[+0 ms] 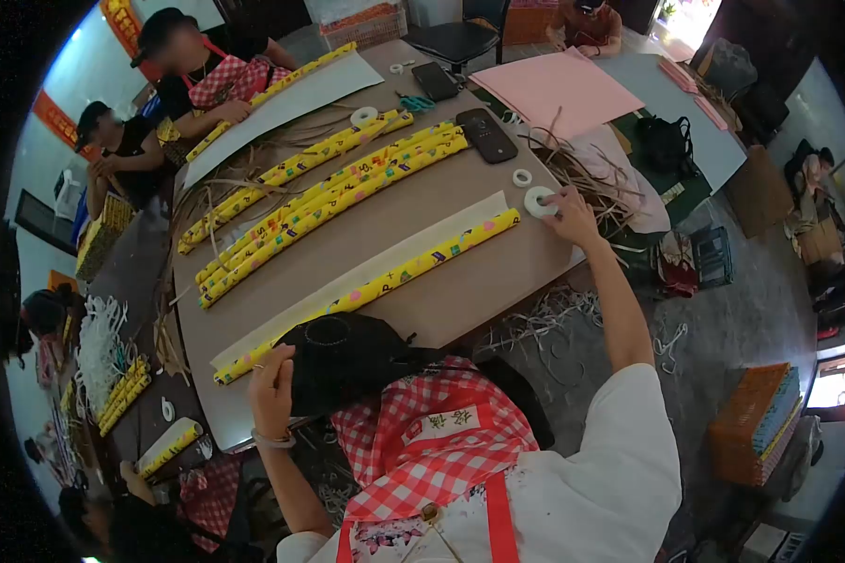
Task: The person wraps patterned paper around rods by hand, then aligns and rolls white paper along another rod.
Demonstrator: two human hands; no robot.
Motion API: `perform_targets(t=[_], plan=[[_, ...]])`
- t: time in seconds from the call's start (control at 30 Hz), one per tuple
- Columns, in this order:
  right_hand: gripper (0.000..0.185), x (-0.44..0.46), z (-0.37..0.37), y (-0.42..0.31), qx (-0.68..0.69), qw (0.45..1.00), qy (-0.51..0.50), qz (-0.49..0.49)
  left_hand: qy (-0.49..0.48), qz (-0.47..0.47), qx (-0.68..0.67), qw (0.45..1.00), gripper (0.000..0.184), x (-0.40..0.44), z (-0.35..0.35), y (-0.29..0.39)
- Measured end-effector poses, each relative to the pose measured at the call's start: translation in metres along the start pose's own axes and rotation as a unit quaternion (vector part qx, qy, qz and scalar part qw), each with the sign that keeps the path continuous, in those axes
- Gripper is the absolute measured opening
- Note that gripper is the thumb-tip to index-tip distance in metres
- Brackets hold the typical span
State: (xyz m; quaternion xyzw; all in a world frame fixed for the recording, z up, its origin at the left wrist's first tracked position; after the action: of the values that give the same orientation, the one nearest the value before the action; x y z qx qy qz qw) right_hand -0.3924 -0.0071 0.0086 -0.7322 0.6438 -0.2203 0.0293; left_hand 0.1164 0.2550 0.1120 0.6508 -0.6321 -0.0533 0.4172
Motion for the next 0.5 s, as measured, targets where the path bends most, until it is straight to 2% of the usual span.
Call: perform_targets(t=[0.13,0.23,0.27,0.33,0.37,0.43,0.47,0.5], plan=[[0.045,-0.002,0.005,-0.003,-0.002,0.999,-0.026,-0.020,-0.029,-0.018,-0.035,0.999,0.018,-0.018,0.014,0.027],[0.042,-0.003,0.007,-0.005,0.018,1.000,-0.007,-0.017,-0.036,-0.021,-0.049,0.998,0.017,-0.038,0.025,0.034],[0.038,0.000,0.004,-0.010,-0.006,1.000,0.007,-0.013,-0.040,-0.057,-0.068,0.995,0.017,-0.047,0.028,0.037],[0.036,0.015,0.006,-0.017,-0.028,0.999,0.021,-0.014,-0.045,-0.057,-0.071,0.995,0.018,-0.060,0.035,0.042],[0.032,0.030,0.013,-0.018,-0.005,0.998,0.059,-0.012,-0.080,-0.149,-0.091,0.981,0.019,-0.064,0.034,0.051],[0.026,0.051,0.017,-0.031,0.028,0.993,0.112,-0.001,-0.078,-0.081,-0.095,0.989,0.020,-0.069,0.041,0.060],[0.026,0.056,0.020,-0.034,0.033,0.993,0.112,-0.004,-0.081,-0.097,-0.113,0.985,0.020,-0.069,0.043,0.065],[0.023,0.061,0.024,-0.041,-0.018,0.996,0.083,0.003,-0.076,-0.098,-0.109,0.986,0.020,-0.071,0.044,0.065]])
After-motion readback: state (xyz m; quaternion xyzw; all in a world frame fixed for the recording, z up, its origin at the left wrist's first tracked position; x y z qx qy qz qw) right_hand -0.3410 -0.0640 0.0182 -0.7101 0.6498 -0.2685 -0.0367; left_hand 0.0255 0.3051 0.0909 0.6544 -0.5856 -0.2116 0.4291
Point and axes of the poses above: each hand's wrist, its own x-axis towards the middle knuckle, its own z-axis out of the palm, y = z × x, the point moved 3 cm from there along x, towards the middle knuckle, and after that the axes turned 10 degrees about y, right-handed, at the moved point
